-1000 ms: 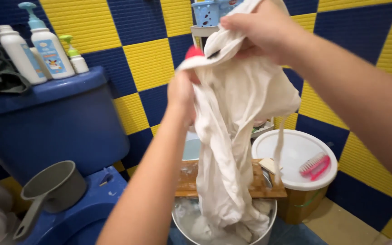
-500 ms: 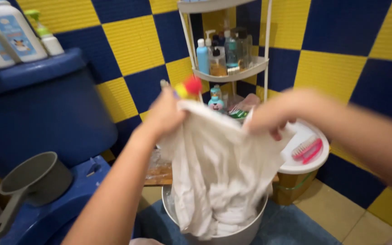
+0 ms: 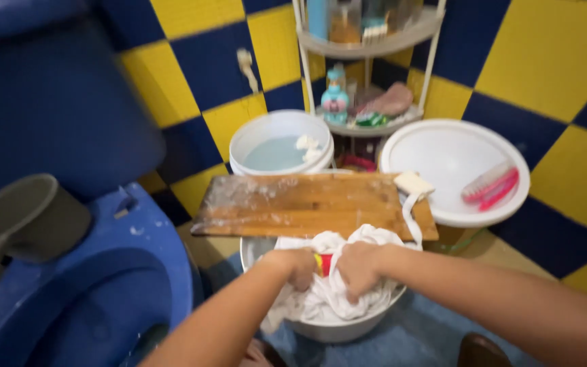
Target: The person washes a white shirt by hand, scrubbing it with a brush on a wooden board and dipping it into a bucket of soapy water. They wring the shirt, rub it against itself, and submerge it repeatedly to rinse it.
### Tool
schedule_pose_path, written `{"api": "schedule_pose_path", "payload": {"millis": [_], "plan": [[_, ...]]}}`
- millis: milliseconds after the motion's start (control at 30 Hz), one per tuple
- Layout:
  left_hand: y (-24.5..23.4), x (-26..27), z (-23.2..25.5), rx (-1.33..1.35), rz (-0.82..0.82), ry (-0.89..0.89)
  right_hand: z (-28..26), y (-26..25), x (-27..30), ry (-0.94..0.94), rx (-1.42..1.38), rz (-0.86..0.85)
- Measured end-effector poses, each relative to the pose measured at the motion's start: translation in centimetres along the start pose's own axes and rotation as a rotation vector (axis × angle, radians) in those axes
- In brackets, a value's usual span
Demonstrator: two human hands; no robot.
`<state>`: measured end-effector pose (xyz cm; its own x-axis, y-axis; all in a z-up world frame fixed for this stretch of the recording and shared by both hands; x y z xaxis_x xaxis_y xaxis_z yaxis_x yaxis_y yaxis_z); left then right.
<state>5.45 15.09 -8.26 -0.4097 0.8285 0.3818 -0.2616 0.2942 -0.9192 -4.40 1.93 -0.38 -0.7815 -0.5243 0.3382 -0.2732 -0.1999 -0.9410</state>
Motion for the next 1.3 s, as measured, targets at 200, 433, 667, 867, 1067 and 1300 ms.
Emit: {"api": "schedule_pose_path", "payload": {"millis": [200,433,667,867,1067,1300], "plan": [[4.1,-3.4,-1.0,-0.093,-0.011,0.045,5.0,8.1,-4.4,0.176,-0.461,-0.042],[3.6,-3.7,-3.9,0.121,-0.066,-0.147,8.6,14.7,-9.3,0.187,-0.908,0.194],[4.3,-4.9,-6.5,0.254,-0.103,-0.293,10.9,21.0,-13.5,0.219,-0.896,0.292],[9.4,-6.5,-7.3,0.082,-0.057,-0.221,8.5,22.8,-12.7,0.159,-0.812,0.524],[0.8,-0.5,-3.7,-0.05,-0.027,-0.171,5.3,12.5,-5.8,0.183,-0.779,0.559],[-1.1,3.5,-3.0,0.004,0.15,-0.175,2.9,-3.5,3.8,0.311,-0.265,0.293]]}}
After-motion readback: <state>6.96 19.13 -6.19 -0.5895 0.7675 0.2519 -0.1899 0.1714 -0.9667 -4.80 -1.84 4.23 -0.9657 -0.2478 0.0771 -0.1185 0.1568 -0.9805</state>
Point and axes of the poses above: each hand's wrist, its own x-axis away from the middle knuckle, its own y-axis out of the palm, z = x × y, the point moved 3 cm from there along -x, towards the middle knuckle, and after that the axes turned 11 degrees about z, right-handed, at the moved point
